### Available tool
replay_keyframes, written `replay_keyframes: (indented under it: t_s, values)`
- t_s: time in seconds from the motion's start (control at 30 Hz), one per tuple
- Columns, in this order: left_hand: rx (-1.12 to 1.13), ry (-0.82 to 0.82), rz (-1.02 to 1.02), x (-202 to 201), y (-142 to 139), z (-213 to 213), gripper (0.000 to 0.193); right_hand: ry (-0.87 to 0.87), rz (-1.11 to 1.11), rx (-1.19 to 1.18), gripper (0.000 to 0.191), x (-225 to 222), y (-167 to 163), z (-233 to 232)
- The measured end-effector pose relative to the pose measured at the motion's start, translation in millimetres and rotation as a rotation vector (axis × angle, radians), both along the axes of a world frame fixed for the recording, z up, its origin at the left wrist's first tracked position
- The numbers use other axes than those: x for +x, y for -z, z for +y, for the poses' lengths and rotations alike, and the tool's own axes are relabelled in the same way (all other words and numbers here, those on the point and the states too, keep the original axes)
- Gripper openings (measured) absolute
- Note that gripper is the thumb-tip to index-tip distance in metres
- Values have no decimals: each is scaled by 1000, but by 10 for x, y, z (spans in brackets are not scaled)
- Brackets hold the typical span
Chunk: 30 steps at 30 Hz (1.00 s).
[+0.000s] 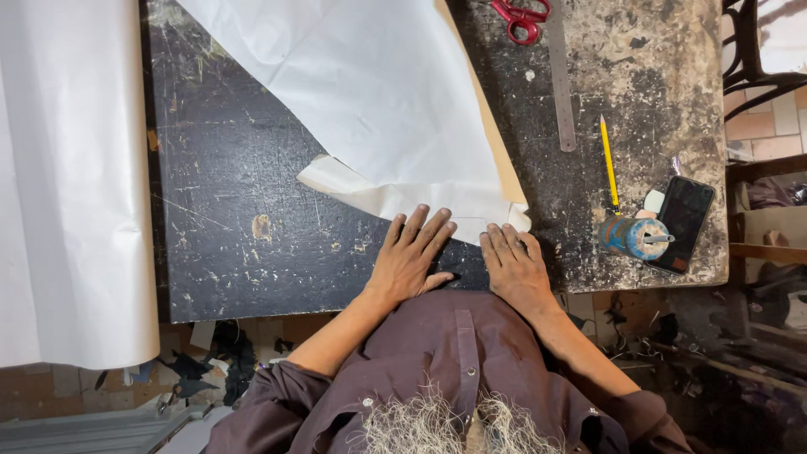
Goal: The person aligns a large white paper pattern on a worktable, uses a ruler and pencil to draw lines, and then cuts the pattern with scissors. They repeatedly reposition the pattern and trim edges to refine the shape.
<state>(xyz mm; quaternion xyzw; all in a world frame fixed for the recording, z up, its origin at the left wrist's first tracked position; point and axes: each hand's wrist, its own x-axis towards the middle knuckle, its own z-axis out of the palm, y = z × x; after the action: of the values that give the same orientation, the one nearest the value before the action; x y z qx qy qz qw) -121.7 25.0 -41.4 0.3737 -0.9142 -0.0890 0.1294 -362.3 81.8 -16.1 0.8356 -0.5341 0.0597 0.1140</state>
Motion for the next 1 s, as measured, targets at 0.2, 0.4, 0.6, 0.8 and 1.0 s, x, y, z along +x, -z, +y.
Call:
replay_keyframes:
  t_s: [0.2, 0.4, 0.6, 0.8, 1.0]
  values:
    - [27, -3, -15, 23, 24, -14, 88, -45, -77, 39, 37, 51, -45, -50]
    - [91, 6, -143, -31, 73, -33, 87, -238, -342, 164, 62, 413, 105, -375]
    - [179, 12, -21, 141, 13, -111, 80, -83, -309, 240, 79, 417, 255, -364]
    - [163, -50, -25, 548, -99, -310, 77, -28, -202, 213, 78, 349, 287, -320]
    - [116, -115, -96, 871, -118, -478, 77, 23, -259, 281, 79, 291, 245, -296]
